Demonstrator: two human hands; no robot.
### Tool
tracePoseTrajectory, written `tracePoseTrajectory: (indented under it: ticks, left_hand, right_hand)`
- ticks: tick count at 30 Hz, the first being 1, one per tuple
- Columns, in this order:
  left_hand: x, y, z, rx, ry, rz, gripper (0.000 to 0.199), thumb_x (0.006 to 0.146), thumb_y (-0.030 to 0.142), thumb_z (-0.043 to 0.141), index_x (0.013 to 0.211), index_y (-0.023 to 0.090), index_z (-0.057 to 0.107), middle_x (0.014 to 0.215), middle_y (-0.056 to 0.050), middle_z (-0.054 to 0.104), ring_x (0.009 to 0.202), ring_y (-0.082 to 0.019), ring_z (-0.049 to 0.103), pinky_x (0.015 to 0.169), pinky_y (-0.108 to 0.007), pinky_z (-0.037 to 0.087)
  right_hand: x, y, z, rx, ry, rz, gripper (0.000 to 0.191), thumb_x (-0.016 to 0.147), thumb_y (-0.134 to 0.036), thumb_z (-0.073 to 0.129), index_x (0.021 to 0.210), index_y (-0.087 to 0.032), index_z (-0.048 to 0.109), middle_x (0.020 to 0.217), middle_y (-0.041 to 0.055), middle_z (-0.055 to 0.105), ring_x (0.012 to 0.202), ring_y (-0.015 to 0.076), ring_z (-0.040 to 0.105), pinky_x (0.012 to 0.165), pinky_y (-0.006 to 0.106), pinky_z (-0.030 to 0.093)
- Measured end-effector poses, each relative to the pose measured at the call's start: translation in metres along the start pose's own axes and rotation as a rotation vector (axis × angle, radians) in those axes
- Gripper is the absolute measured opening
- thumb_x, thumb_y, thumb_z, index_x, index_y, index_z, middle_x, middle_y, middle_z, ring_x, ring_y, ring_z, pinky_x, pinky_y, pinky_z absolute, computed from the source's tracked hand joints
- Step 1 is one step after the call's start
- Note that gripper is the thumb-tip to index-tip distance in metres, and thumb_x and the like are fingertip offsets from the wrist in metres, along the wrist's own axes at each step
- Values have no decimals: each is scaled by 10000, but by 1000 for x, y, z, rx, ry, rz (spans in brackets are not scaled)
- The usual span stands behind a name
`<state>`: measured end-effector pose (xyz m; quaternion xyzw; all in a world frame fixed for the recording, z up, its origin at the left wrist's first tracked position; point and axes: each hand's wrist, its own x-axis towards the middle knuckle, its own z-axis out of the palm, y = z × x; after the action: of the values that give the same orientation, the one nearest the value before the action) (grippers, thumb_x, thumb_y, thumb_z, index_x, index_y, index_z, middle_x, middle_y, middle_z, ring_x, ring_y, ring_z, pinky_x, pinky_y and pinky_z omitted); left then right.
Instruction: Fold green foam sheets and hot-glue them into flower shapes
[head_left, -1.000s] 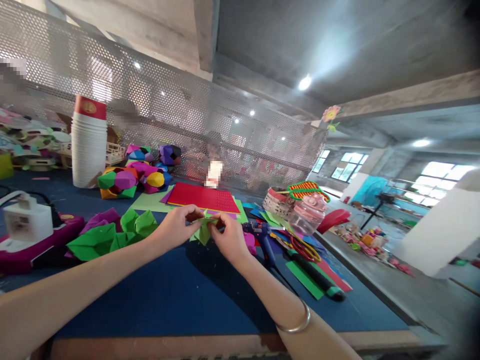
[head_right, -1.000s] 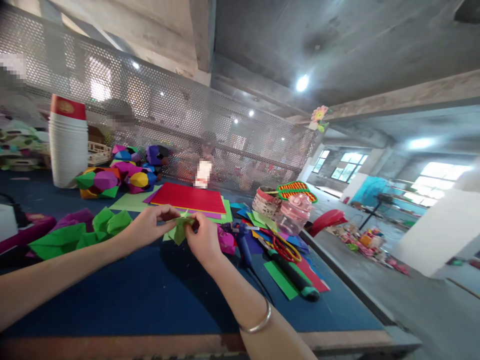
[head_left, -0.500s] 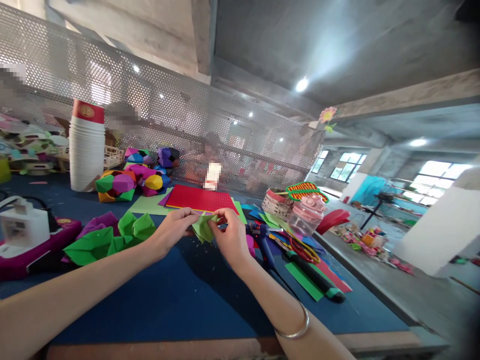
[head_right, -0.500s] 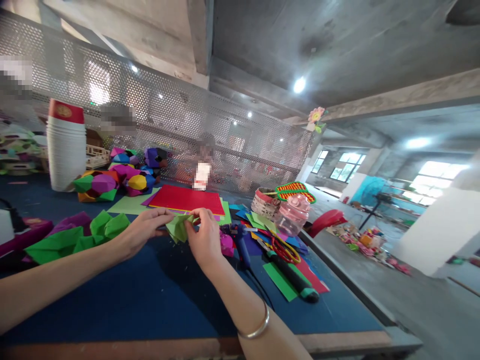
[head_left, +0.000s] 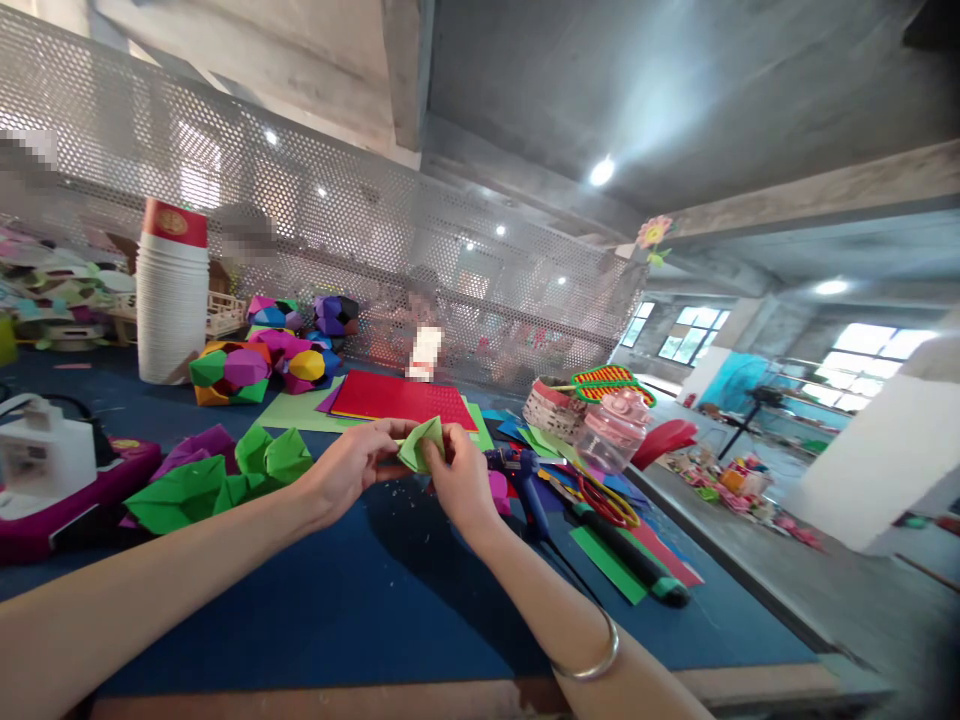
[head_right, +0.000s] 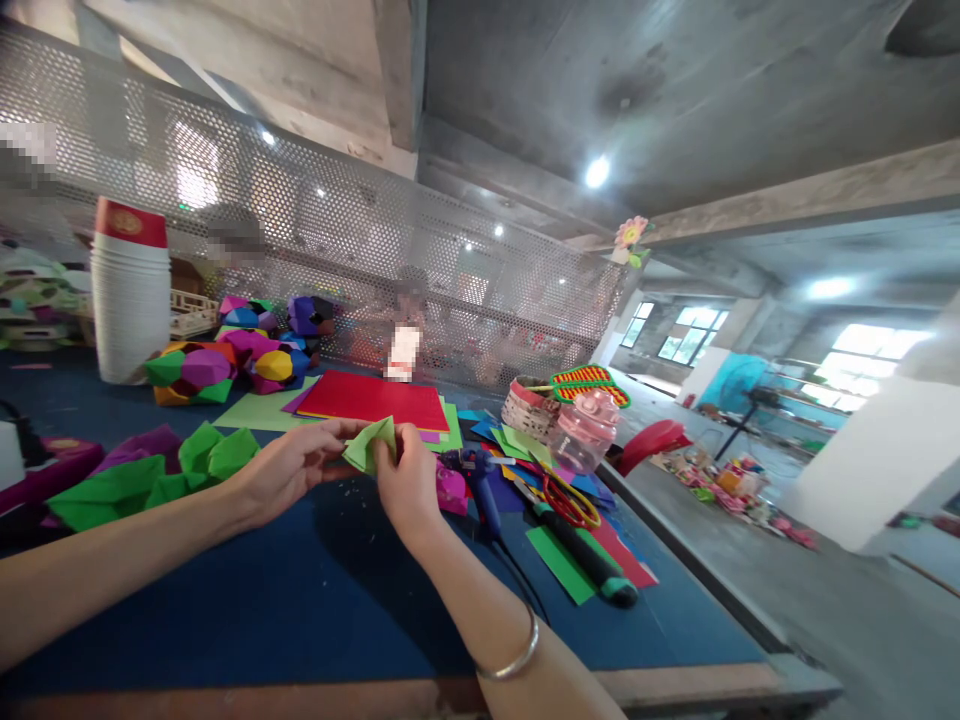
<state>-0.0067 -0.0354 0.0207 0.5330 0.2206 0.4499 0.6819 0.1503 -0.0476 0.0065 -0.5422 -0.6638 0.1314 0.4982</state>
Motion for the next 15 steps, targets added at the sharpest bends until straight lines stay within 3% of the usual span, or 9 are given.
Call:
tracePoseTrajectory:
  ticks: [3, 6, 12, 15]
  left_hand:
    - [2, -1, -4, 25, -20, -57, 309, 806, 344, 542, 1015, 159, 676, 1092, -100, 683, 935, -212, 647, 793, -323, 523]
    - [4, -2, -6, 127, -39, -118, 363, 779, 433, 618, 1026, 174, 674, 994, -88, 708, 887, -198, 656, 785, -317, 510]
    - [8, -6, -7, 167, 1, -75, 334, 745, 390, 681, 991, 164, 657, 943, -65, 697, 829, -167, 645, 752, -292, 517]
    - [9, -7, -6, 126, 45, -41, 253, 774, 335, 654, 954, 159, 641, 925, -56, 688, 809, -149, 635, 765, -288, 520]
  right_hand:
    - [0, 0, -1, -112, 22, -182, 84, 821, -182, 557, 836, -200, 638, 788, 17, 610, 726, 161, 568, 659, 272, 443]
    - [-2, 0, -2, -167, 21, -254, 142, 811, -150, 567, 837, -227, 684, 849, 28, 587, 813, 176, 567, 721, 288, 447]
    - [-4, -7, -6, -246, 106, -299, 190, 789, -132, 562, 946, -224, 617, 926, 46, 581, 865, 201, 547, 758, 321, 450]
    - [-3, -10, -9, -286, 166, -294, 72, 794, -168, 556, 851, -213, 559, 869, 38, 584, 827, 197, 534, 740, 319, 432]
